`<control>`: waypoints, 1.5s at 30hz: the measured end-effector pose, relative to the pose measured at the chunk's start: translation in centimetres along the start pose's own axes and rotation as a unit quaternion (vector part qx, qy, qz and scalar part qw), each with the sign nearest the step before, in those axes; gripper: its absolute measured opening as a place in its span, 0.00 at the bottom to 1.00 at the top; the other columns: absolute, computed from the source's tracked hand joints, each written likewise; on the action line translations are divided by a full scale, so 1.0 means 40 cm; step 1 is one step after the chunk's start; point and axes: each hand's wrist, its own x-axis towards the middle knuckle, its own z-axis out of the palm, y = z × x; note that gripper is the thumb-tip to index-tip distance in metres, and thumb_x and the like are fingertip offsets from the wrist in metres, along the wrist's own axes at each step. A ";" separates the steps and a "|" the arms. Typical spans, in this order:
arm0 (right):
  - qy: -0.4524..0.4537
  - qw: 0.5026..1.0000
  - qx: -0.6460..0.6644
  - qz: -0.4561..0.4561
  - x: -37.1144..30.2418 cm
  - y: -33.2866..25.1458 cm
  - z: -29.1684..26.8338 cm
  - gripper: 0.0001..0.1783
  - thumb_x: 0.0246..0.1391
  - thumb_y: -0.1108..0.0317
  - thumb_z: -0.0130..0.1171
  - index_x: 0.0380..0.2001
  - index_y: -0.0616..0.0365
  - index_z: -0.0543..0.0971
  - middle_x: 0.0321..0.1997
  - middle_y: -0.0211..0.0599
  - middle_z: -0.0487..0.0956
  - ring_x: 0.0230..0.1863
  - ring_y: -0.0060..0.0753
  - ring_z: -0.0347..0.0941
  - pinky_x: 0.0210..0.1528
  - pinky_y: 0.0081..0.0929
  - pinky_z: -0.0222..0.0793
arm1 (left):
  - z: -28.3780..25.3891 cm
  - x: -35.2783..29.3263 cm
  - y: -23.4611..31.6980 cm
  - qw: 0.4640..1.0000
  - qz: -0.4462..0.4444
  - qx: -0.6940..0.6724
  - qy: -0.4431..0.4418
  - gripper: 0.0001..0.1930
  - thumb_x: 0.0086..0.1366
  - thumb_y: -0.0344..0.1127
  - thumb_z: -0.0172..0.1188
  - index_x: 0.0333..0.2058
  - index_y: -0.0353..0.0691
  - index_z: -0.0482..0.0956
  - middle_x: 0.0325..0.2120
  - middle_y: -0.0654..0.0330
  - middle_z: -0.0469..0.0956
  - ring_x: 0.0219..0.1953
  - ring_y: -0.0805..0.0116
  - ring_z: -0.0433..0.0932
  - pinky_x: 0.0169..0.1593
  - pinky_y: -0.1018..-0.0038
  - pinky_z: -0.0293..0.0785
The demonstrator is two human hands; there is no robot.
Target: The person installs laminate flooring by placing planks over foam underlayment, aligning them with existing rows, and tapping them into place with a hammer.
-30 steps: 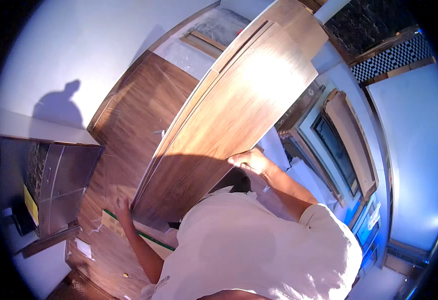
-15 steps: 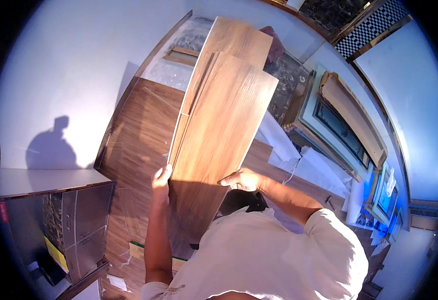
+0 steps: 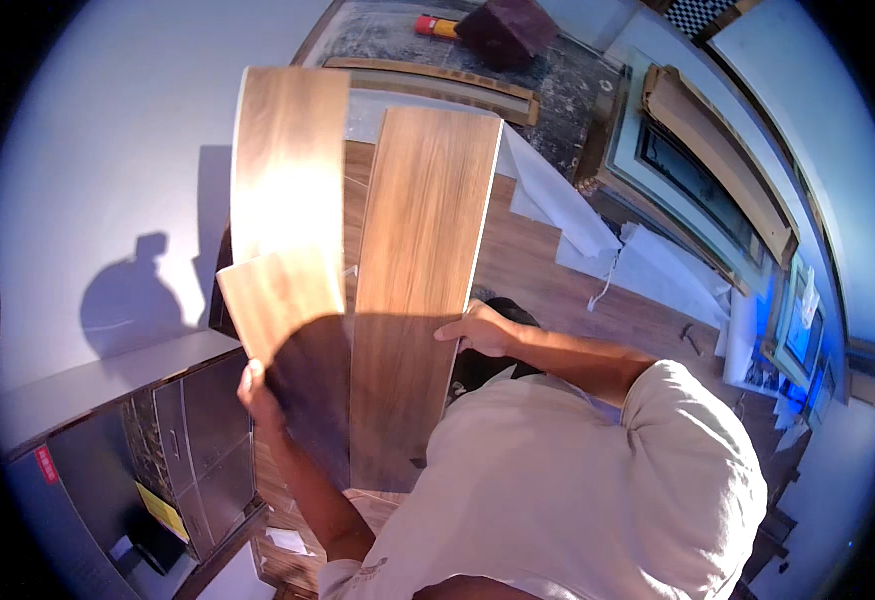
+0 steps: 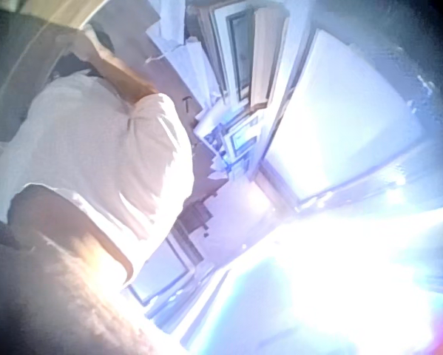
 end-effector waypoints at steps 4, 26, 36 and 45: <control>0.043 0.999 -0.012 -0.012 -0.002 0.035 -0.126 0.21 0.52 0.75 0.64 0.50 0.70 0.76 0.44 0.44 0.80 0.43 0.40 0.79 0.39 0.37 0.77 | -0.143 -0.021 -0.059 0.999 -0.050 -0.004 0.013 0.20 0.72 0.44 0.50 0.36 0.30 0.79 0.30 0.65 0.75 0.35 0.74 0.69 0.40 0.75 0.67; 0.418 0.838 -0.061 -0.345 -0.088 -0.469 -0.489 0.18 0.53 0.71 0.67 0.45 0.66 0.75 0.43 0.39 0.78 0.40 0.33 0.78 0.33 0.29 0.75 | -0.390 -0.426 -0.291 0.951 -0.223 -0.051 0.206 0.28 0.65 0.54 0.60 0.49 0.30 0.78 0.44 0.56 0.77 0.46 0.64 0.73 0.53 0.66 0.68; 0.456 0.726 -0.313 -0.408 -0.035 -0.499 -0.459 0.21 0.51 0.68 0.69 0.41 0.77 0.79 0.43 0.40 0.81 0.41 0.30 0.75 0.44 0.28 0.71 | -0.143 -0.585 -0.548 0.895 -0.375 -0.215 0.107 0.33 0.66 0.51 0.60 0.57 0.26 0.70 0.55 0.54 0.72 0.57 0.63 0.70 0.63 0.66 0.62; 0.407 0.704 -0.438 -0.383 -0.001 -0.649 -0.251 0.19 0.48 0.64 0.72 0.36 0.72 0.82 0.36 0.39 0.82 0.38 0.26 0.74 0.44 0.27 0.70 | -0.104 -0.542 -0.606 0.834 -0.464 -0.298 -0.010 0.41 0.67 0.58 0.56 0.62 0.24 0.63 0.60 0.51 0.70 0.61 0.60 0.68 0.65 0.65 0.61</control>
